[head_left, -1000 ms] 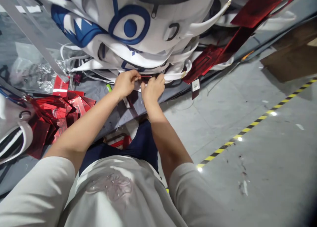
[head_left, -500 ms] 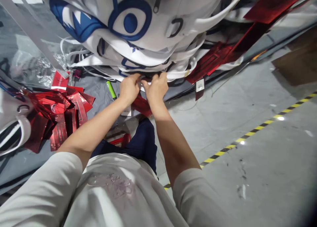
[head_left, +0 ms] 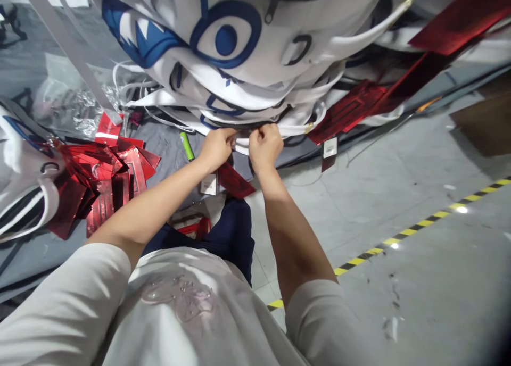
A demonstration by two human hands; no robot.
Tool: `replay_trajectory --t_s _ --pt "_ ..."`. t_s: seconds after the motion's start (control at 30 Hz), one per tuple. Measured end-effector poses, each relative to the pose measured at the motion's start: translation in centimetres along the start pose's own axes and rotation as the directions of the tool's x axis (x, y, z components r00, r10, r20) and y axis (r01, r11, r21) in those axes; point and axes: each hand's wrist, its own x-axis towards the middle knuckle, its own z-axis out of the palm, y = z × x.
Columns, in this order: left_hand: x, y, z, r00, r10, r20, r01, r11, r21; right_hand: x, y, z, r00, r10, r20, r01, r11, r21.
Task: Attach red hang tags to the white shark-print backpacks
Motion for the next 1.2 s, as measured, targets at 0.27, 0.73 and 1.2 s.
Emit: replay_trajectory --t_s 0.27,0.73,1.2 --pt "0.5 0.0 2.1 0.999 0.035 0.001 -0.035 0.99 -0.137 -1.1 0.0 -2.0 1.0 -0.01 0.016 0.006 0.974 0.228" --pt "1.7 1.2 2.0 1.0 0.005 0.029 -0.007 0.998 0.061 -1.3 0.0 -3.7 0.99 -0.042 0.135 0.047 0.998 -0.037" --pt "0.8 -0.8 -0.7 0.921 0.074 0.384 0.113 0.889 -0.443 -1.5 -0.9 -6.9 0.999 -0.032 0.011 0.034 0.967 -0.254"
